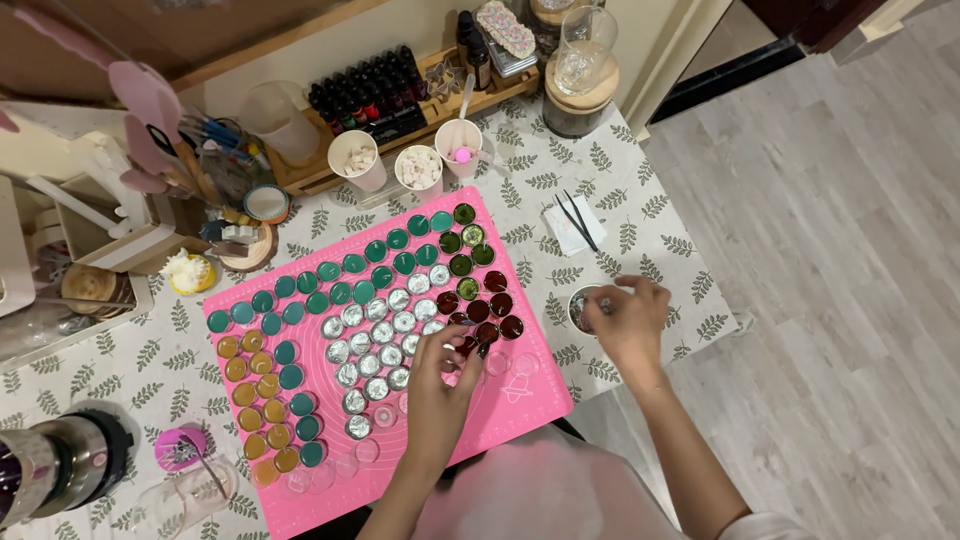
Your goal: Placing wicks into small colored tea light cups arranged on a silicone mat.
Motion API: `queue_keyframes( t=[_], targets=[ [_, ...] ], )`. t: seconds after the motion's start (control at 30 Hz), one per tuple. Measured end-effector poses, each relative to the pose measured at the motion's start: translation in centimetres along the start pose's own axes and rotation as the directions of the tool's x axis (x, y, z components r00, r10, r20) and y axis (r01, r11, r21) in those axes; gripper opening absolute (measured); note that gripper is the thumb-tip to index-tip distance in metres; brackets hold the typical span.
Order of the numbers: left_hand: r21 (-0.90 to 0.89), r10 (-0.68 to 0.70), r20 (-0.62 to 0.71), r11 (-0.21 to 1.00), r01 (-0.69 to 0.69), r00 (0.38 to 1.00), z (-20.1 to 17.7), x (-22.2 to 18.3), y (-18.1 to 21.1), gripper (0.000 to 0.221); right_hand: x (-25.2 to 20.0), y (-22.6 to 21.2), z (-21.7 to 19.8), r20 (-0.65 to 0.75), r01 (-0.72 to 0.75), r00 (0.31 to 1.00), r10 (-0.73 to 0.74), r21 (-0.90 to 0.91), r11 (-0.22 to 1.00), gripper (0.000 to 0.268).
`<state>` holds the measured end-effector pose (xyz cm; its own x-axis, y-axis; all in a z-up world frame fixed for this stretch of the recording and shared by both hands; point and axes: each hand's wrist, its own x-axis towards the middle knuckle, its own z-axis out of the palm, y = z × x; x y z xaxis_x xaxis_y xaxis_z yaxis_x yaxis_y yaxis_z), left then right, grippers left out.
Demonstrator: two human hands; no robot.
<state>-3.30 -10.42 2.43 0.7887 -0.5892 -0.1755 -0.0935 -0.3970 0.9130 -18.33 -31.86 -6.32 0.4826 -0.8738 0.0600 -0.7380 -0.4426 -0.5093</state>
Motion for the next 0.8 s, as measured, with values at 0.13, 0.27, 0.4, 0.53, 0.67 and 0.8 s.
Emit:
queue_keyframes(
  t=[0.13, 0.27, 0.4, 0.53, 0.67, 0.8],
  targets=[
    [-0.036, 0.005, 0.009, 0.999, -0.004, 1.0, 0.1, -0.4, -0.3, 0.031, 0.5, 1.0, -2.0, 0.158, -0.268, 0.961, 0.226, 0.346, 0.899, 0.023],
    [-0.002, 0.115, 0.041, 0.993, -0.115, 0.993, 0.8, -0.8, -0.1, 0.026, -0.2, -1.5, -5.5, 0.249, -0.387, 0.921, 0.299, 0.523, 0.759, 0.021],
    [-0.103, 0.02, 0.185, 0.995, -0.001, 0.982, 1.8, -0.9, 1.9, 0.027, -0.8, -4.4, -8.0, 0.265, -0.281, 0.951, 0.162, 0.509, 0.814, 0.022],
    [-0.484, -0.174, 0.401, 0.793, 0.37, 0.899, 4.3, -0.6, -0.9, 0.03, -2.0, -6.4, -8.3, 0.29, -0.166, 0.957, -0.024, 0.61, 0.774, 0.02],
    [-0.567, -0.234, 0.417, 0.688, 0.453, 0.878, 3.9, -0.2, -0.1, 0.031, -3.1, -6.6, -6.2, 0.383, -0.236, 0.919, -0.093, 0.725, 0.646, 0.018],
    [-0.634, -0.247, 0.389, 0.627, 0.452, 0.888, 2.4, -0.8, -1.5, 0.029, -3.8, -6.9, -4.0, 0.399, -0.151, 0.899, -0.182, 0.671, 0.726, 0.018]
  ],
)
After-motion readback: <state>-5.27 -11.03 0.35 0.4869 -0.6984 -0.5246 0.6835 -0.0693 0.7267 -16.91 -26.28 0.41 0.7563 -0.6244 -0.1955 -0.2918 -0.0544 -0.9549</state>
